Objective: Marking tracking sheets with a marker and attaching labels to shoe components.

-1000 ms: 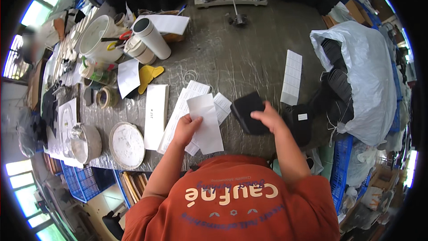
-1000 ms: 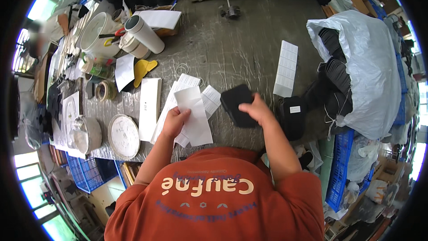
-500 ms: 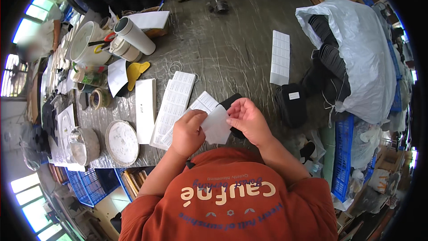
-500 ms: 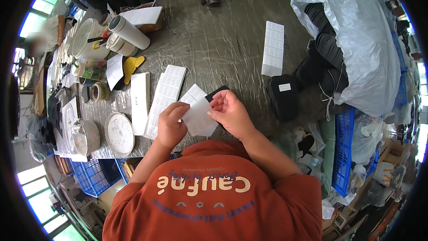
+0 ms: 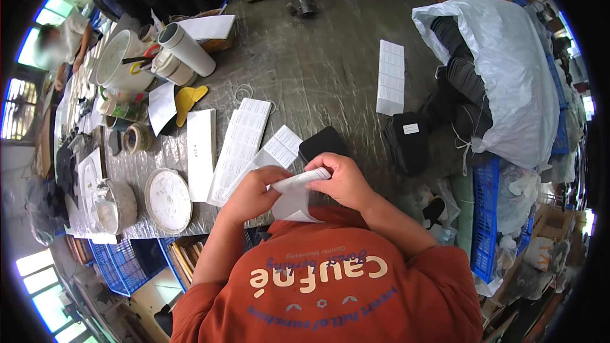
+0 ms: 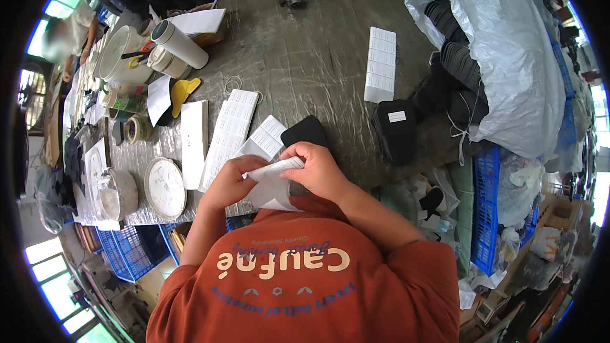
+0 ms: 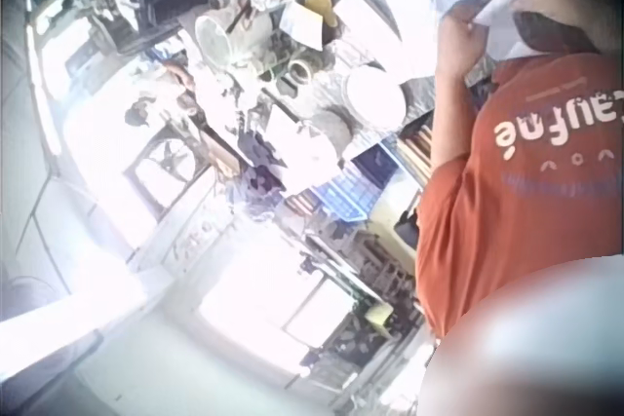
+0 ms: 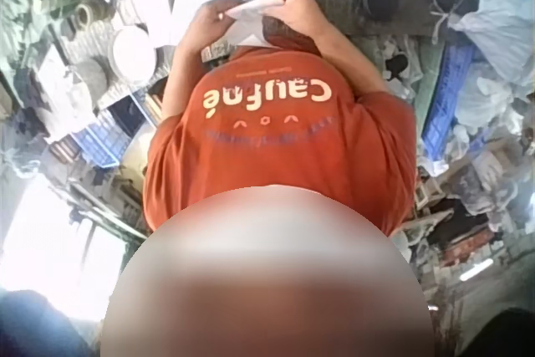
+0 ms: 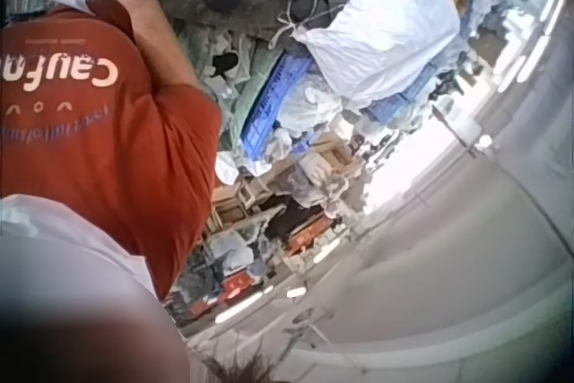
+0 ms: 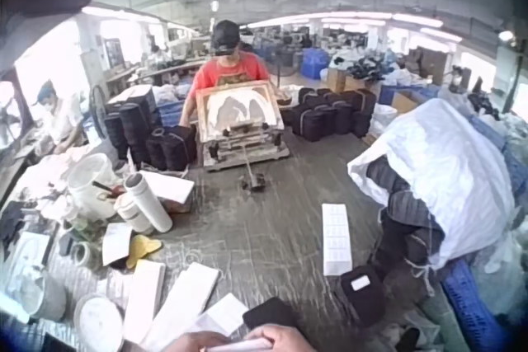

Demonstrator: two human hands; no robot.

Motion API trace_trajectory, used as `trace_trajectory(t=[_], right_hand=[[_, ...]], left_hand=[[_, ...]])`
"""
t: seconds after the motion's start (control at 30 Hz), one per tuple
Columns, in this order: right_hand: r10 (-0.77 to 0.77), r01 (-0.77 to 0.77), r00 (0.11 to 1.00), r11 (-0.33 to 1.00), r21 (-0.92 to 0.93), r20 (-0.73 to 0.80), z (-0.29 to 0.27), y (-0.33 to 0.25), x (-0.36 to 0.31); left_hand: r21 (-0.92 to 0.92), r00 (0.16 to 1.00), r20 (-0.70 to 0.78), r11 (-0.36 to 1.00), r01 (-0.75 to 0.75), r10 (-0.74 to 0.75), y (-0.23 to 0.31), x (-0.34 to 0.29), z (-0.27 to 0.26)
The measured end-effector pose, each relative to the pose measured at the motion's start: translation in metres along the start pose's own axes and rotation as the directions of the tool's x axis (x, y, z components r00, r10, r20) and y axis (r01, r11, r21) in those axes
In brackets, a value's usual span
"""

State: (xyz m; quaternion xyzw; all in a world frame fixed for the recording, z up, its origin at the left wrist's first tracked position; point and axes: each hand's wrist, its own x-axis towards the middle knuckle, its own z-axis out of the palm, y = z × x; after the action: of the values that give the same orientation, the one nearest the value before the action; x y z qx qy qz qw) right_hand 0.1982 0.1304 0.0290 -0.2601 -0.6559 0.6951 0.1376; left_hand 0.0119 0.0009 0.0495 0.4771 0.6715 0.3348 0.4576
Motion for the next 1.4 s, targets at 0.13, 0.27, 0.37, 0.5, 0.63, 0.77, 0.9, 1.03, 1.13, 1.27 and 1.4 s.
trace_trajectory(t=[0.13, 0.27, 0.37, 0.5, 0.63, 0.77, 0.9, 1.03, 1.13, 1.27, 1.4], right_hand=[[0.072, -0.064, 0.994, 0.994, 0.093, -0.084, 0.003, 0.006, -0.002], [0.097, -0.095, 0.995, 0.989, 0.116, -0.016, 0.005, 0.003, -0.005], [0.092, -0.108, 0.993, 0.964, 0.244, 0.077, 0.005, 0.006, -0.005], [0.176, -0.221, 0.966, 0.943, 0.248, 0.19, 0.002, 0.011, -0.011], [0.22, -0.225, 0.974, 0.957, 0.182, 0.043, 0.012, 0.01, -0.018], [0.273, -0.276, 0.959, 0.961, 0.034, 0.07, 0.003, 0.023, -0.025], [0.341, -0.344, 0.939, 0.936, 0.08, 0.047, -0.002, 0.018, -0.033], [0.392, -0.397, 0.918, 0.902, 0.171, 0.063, -0.004, 0.016, -0.03], [0.414, -0.437, 0.899, 0.875, 0.209, 0.144, -0.008, 0.014, -0.026], [0.315, -0.316, 0.949, 0.947, 0.052, 0.03, 0.001, 0.019, -0.029], [-0.251, 0.226, 0.957, 0.958, -0.176, -0.142, 0.003, 0.003, -0.023]], left_hand=[[0.101, 0.972, 0.052, 0.967, -0.235, 0.231, 0.009, -0.001, -0.003], [-0.151, 0.985, -0.174, 0.988, -0.01, -0.016, 0.006, 0.004, 0.014], [-0.242, 0.984, -0.118, 0.964, 0.106, -0.137, 0.0, 0.004, 0.015], [-0.305, 0.969, -0.097, 0.933, 0.19, -0.229, -0.004, 0.0, 0.021], [-0.622, 0.969, -0.142, 0.78, 0.07, -0.2, -0.016, -0.005, 0.039], [-0.394, 0.95, -0.082, 0.885, 0.247, -0.302, -0.015, -0.01, 0.05], [-0.25, 0.962, -0.135, 0.948, 0.199, -0.237, -0.014, -0.006, 0.062], [-0.408, 0.94, -0.188, 0.893, 0.188, -0.284, -0.014, -0.007, 0.058], [-0.272, 0.938, -0.179, 0.931, 0.242, -0.297, -0.008, -0.01, 0.043], [-0.291, 0.937, -0.211, 0.933, 0.211, -0.278, -0.005, -0.011, 0.042], [-0.313, 0.878, -0.344, 0.922, 0.229, -0.334, -0.024, -0.003, 0.043]])
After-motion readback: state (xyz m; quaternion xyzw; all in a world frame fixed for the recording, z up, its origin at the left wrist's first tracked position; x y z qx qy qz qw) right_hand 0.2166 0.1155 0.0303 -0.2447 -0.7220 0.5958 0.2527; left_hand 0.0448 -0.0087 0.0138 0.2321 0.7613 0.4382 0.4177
